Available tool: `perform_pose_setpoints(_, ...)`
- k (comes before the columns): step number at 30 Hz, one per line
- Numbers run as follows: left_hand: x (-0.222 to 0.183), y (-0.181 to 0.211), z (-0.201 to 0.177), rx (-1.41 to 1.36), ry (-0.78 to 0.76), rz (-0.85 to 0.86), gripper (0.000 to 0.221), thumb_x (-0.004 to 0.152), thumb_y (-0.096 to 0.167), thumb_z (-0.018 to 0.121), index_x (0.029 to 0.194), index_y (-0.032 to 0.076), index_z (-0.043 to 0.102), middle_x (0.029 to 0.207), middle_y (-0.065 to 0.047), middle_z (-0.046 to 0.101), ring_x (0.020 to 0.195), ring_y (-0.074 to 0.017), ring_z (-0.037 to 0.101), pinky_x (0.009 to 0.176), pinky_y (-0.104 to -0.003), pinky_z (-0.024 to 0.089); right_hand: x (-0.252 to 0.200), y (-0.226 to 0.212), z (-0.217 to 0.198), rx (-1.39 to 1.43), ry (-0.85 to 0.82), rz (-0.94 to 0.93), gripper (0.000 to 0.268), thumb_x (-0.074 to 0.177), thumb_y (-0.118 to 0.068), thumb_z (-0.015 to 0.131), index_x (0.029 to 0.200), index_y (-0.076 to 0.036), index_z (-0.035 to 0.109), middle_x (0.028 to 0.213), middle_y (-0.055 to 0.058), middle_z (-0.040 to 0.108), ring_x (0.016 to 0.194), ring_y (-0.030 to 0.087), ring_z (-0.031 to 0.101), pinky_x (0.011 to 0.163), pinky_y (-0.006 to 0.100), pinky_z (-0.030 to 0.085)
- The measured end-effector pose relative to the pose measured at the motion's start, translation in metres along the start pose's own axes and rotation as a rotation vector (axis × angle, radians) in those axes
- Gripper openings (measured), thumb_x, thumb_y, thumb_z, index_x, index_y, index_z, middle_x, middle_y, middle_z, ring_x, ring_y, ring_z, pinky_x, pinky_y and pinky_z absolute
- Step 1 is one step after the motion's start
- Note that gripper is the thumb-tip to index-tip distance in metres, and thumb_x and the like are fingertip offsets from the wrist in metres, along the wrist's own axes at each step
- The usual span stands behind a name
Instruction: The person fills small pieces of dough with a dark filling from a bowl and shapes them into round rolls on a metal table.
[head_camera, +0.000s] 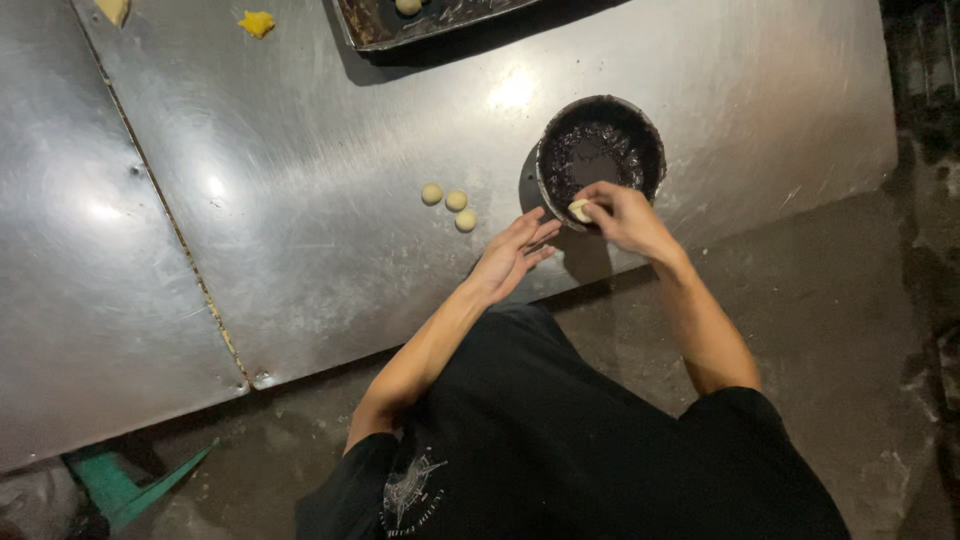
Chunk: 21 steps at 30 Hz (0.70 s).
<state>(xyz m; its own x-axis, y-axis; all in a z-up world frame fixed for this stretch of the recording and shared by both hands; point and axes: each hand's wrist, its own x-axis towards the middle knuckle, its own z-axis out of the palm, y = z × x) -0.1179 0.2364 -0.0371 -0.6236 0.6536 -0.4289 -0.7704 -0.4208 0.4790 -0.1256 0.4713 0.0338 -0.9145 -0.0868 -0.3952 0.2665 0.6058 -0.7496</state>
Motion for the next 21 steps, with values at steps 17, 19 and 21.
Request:
perform_pose_setpoints(17,-0.047,0.048,0.006,-0.008,0.026,0.578,0.051,0.108,0.017,0.064,0.151,-0.001,0.044,0.124,-0.008,0.061,0.115,-0.018,0.062,0.096,-0.035,0.055,-0.034,-0.081,0.069,1.333,-0.139,-0.068,0.039,0.091,-0.017,0.071,0.127,-0.005,0.065,0.118,0.007,0.072,0.105,0.019,0.067,0.093,0.036,0.057)
perform_pose_setpoints(19,-0.074,0.069,0.018,0.166,0.05,0.564,0.054,0.108,0.023,0.056,0.155,0.001,0.04,0.126,-0.011,0.061,0.116,-0.0193,0.064,0.1,-0.039,0.059,-0.044,-0.101,0.081,1.014,0.02,-0.224,0.044,0.094,-0.012,0.071,0.136,-0.005,0.059,0.124,0.007,0.067,0.111,0.017,0.064,0.097,0.032,0.054)
perform_pose_setpoints(21,-0.099,0.084,0.029,0.247,0.019,0.606,0.054,0.109,0.023,0.054,0.156,0.005,0.038,0.13,-0.009,0.06,0.119,-0.0184,0.063,0.105,-0.038,0.057,-0.048,-0.113,0.086,0.694,0.175,-0.371,0.05,0.097,-0.007,0.071,0.144,-0.005,0.054,0.131,0.006,0.063,0.118,0.015,0.061,0.101,0.027,0.052)
